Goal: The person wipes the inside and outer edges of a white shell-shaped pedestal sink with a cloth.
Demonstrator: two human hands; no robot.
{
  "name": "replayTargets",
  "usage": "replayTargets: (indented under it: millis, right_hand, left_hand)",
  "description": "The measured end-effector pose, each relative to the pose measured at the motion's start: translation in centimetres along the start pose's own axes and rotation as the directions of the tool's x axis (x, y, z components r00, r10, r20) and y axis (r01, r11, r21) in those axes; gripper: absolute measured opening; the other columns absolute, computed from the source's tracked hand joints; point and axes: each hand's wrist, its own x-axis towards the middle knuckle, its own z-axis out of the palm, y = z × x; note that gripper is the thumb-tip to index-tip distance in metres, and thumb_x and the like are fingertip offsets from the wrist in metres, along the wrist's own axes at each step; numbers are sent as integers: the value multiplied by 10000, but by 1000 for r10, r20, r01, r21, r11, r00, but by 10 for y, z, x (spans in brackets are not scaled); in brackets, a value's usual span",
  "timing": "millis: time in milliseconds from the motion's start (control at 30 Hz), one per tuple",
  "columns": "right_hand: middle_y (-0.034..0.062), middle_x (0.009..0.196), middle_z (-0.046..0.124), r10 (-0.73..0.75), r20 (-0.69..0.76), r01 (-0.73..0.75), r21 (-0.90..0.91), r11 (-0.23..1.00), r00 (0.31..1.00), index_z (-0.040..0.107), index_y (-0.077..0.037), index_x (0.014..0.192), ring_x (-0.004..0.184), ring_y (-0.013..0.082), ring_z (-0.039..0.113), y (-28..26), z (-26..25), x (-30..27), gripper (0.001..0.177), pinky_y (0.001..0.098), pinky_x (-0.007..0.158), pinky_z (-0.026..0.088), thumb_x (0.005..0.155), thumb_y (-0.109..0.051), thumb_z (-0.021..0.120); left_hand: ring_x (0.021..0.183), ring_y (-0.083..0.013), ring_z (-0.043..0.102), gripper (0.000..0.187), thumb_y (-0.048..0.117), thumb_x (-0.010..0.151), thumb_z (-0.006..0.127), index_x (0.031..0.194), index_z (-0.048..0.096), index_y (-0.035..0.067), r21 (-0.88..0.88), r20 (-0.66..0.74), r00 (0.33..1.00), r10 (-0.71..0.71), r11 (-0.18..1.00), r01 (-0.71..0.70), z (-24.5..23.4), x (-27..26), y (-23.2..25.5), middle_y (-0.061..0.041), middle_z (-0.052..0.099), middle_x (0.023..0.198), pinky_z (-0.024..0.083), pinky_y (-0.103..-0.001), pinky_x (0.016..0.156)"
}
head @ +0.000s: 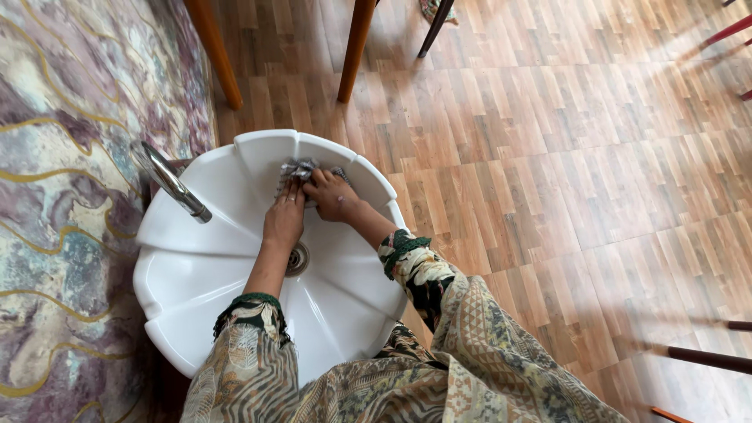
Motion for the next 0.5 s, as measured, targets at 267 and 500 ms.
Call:
replayTargets:
  millis: [267, 500]
  right_hand:
    - [185, 1302, 551, -7, 145, -6, 87, 996, 989, 648, -155, 1229, 1230, 390, 522, -24, 56, -30, 510, 461, 1072, 440, 731, -210, 745]
    - [166, 1238, 624, -130, 236, 50, 317, 947, 963, 619, -160, 1337, 1184, 389, 544, -86, 55, -108, 629, 489, 1016, 461, 728, -257, 741]
  left_hand:
    - [1429, -284, 461, 495, 62, 910, 534, 1402, 513, 18, 108, 169, 985, 26, 993, -44, 5, -53, 3, -164, 478, 1535, 557, -366, 978]
    - [985, -289, 744, 212, 92, 899, 560, 1025, 730, 105, 73, 556, 828, 72, 988, -134, -39, -120, 30, -114, 749, 1039, 599, -422, 861]
